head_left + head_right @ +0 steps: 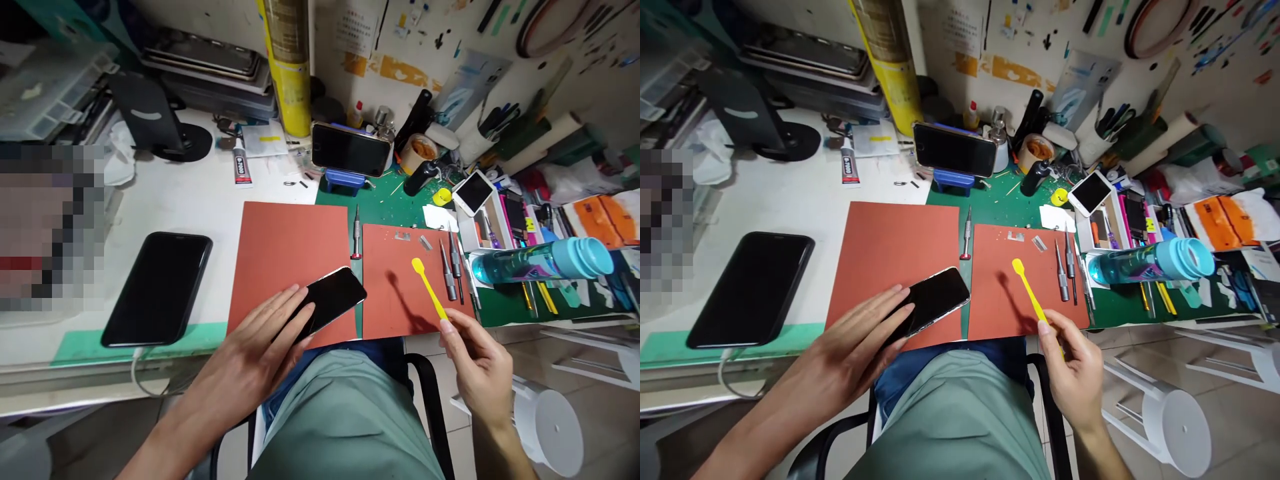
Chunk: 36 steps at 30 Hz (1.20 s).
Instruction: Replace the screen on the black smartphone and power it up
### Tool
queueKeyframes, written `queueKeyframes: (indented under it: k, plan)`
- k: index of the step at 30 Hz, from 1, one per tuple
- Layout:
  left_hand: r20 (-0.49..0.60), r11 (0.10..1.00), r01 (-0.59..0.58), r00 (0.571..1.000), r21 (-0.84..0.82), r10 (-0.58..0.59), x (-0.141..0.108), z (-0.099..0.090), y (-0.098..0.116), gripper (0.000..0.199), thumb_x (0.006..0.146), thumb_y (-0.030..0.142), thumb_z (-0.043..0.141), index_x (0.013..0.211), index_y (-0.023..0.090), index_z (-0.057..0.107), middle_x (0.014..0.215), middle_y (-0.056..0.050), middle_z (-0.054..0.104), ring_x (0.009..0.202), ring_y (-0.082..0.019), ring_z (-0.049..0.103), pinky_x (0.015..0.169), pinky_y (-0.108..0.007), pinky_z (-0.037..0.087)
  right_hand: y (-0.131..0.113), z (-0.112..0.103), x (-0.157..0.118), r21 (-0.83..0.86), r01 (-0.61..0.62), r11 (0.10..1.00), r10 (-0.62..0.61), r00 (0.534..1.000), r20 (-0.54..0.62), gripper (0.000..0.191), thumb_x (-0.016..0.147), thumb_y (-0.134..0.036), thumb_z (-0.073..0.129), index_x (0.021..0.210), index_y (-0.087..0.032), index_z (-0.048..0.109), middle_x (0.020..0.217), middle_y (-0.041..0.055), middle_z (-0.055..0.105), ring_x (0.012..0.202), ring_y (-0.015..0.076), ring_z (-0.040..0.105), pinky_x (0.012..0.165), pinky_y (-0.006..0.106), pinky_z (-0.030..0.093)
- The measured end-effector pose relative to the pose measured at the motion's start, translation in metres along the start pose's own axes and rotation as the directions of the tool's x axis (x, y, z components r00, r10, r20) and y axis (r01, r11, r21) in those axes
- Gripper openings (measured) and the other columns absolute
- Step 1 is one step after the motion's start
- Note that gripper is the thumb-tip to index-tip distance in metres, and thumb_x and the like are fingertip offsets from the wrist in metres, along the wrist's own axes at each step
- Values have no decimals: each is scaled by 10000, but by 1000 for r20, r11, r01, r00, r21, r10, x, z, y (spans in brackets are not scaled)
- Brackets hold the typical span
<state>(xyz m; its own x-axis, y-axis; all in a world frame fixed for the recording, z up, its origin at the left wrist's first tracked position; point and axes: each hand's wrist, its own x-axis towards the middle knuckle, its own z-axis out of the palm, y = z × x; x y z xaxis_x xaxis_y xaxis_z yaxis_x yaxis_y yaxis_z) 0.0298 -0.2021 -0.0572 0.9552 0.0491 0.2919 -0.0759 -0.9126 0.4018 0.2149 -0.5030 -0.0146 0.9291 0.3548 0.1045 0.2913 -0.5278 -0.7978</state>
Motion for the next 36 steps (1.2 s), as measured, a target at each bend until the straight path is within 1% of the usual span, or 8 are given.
queueKeyframes:
  k: [4,7,11,14,18,24,31,36]
  plan:
    - [-16,995,-30,999,99,31,-4,11,0,807,1038,148,645,1741,248,260,1661,-176,540,1555,-362,514,1288,-568,477,4,14,10,-52,18,998,-20,999,-41,258,1054,-414,690,1128,-179,767,920,45,774,702,148,686,623,244,562]
    - [-27,986,-48,998,162,53,-5,18,-3,799,1051,196,639,1746,232,247,1652,-188,547,1535,-378,536,1266,-569,492,8,28,19,-202,105,974,-121,991,-65,272,1104,-406,593,1103,-173,735,959,63,756,788,168,695,679,268,543]
    - [-50,975,-59,996,213,71,-5,24,-8,694,1109,308,537,1741,201,271,1669,-201,522,1484,-395,580,1216,-564,504,17,47,29,-355,214,910,-249,967,-56,276,1151,-336,478,1142,-167,695,991,83,731,919,213,705,830,336,542]
    - [-77,975,-33,996,218,51,-7,27,-14,678,1130,466,461,1735,210,296,1685,-195,497,1429,-402,609,1145,-548,534,25,56,40,-410,229,883,-295,950,-104,255,1162,-303,446,1187,-174,664,1040,93,737,944,224,707,837,346,531]
    - [-63,979,17,998,204,-4,-8,29,-21,768,1095,615,465,1743,248,278,1617,-166,573,1338,-408,637,1063,-535,554,31,61,63,-528,207,823,-336,928,-159,264,1166,-273,414,1220,-163,648,1066,115,731,965,252,692,823,361,518]
    - [-49,985,86,996,150,-79,-4,29,-15,744,1090,562,494,1746,305,257,1571,-137,608,1307,-405,625,1059,-549,542,33,67,85,-756,57,652,-305,933,-192,262,1127,-160,407,1200,-124,656,1002,136,668,968,300,600,856,411,478]
    - [-102,987,95,991,132,-82,-2,30,-11,730,1085,586,509,1727,298,311,1525,-147,624,1306,-407,621,1064,-556,524,38,74,85,-802,25,597,-292,937,-189,282,1083,-101,425,1225,-88,668,986,152,631,960,322,528,863,441,446]
    - [-154,994,91,985,66,-80,6,27,-6,662,1089,569,518,1676,283,408,1452,-142,642,1267,-382,629,1086,-546,505,43,75,92,-810,8,586,-275,943,-189,337,1025,-44,449,1289,-48,658,1013,179,630,983,341,543,870,468,452]
